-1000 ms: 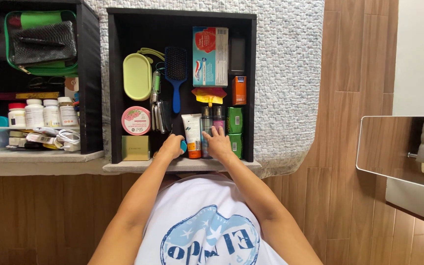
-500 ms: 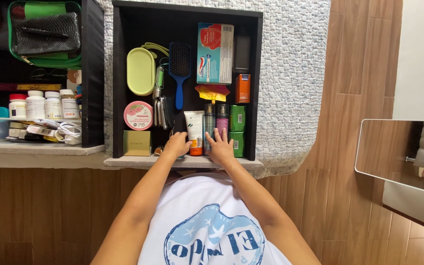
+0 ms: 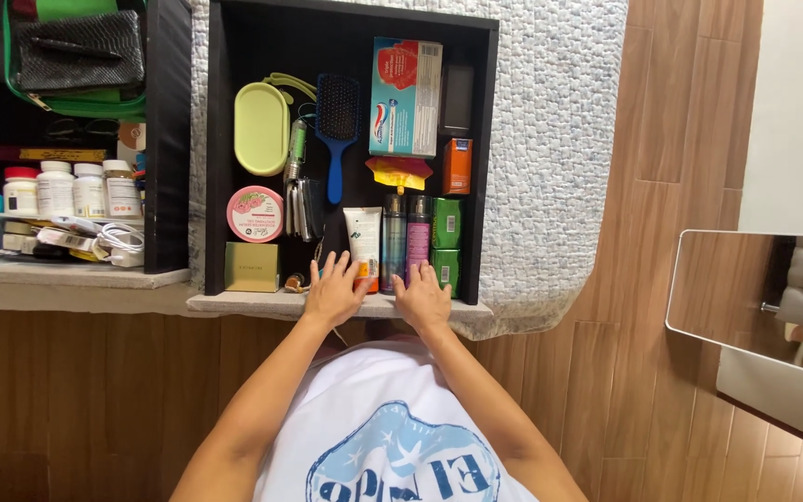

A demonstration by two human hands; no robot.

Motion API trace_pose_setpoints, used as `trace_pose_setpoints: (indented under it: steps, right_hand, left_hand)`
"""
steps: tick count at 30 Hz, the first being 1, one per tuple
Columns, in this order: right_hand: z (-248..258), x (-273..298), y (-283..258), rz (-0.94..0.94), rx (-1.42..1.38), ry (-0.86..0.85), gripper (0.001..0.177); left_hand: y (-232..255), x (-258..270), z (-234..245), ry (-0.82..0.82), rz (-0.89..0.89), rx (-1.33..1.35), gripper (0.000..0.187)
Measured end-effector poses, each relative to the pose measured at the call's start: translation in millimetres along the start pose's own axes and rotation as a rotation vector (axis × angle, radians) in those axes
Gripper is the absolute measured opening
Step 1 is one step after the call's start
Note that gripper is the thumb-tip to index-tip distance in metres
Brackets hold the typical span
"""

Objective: Organize personal care products and toiletries inside storage drawers on a bed.

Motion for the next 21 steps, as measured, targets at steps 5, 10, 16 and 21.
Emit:
trace_pose_setpoints:
  steps: [5, 10, 16, 21]
  right_hand:
    - [10, 2, -4, 0.017, -0.037, 0.095, 0.065]
    - [6, -2, 1, -0.009, 0.023, 0.199, 0.072]
    - [2, 6, -4, 0.096, -0.050, 0.161, 0.045]
    - [13, 2, -1, 0.026, -0.056, 0.400, 0.052]
  left_hand:
    - [9, 15, -2, -0.045, -0.170, -0.129, 0.069]
    - [6, 3, -23, -0.095, -0.207, -0.194, 0.069]
    - [10, 7, -20, -0.223, -0.112, -0.240, 0.066]
    - [11, 5, -16, -0.224, -0.101, -0.252, 0.063]
Point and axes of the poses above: each hand's wrist, its own x-axis away from the middle knuckle, its own z-axis out of the back of the hand, y = z × x, the point moved 7 cm from there along -x, towards the middle knuckle, and after that the axes turned 7 degrees about x, right-handed, at the moved point
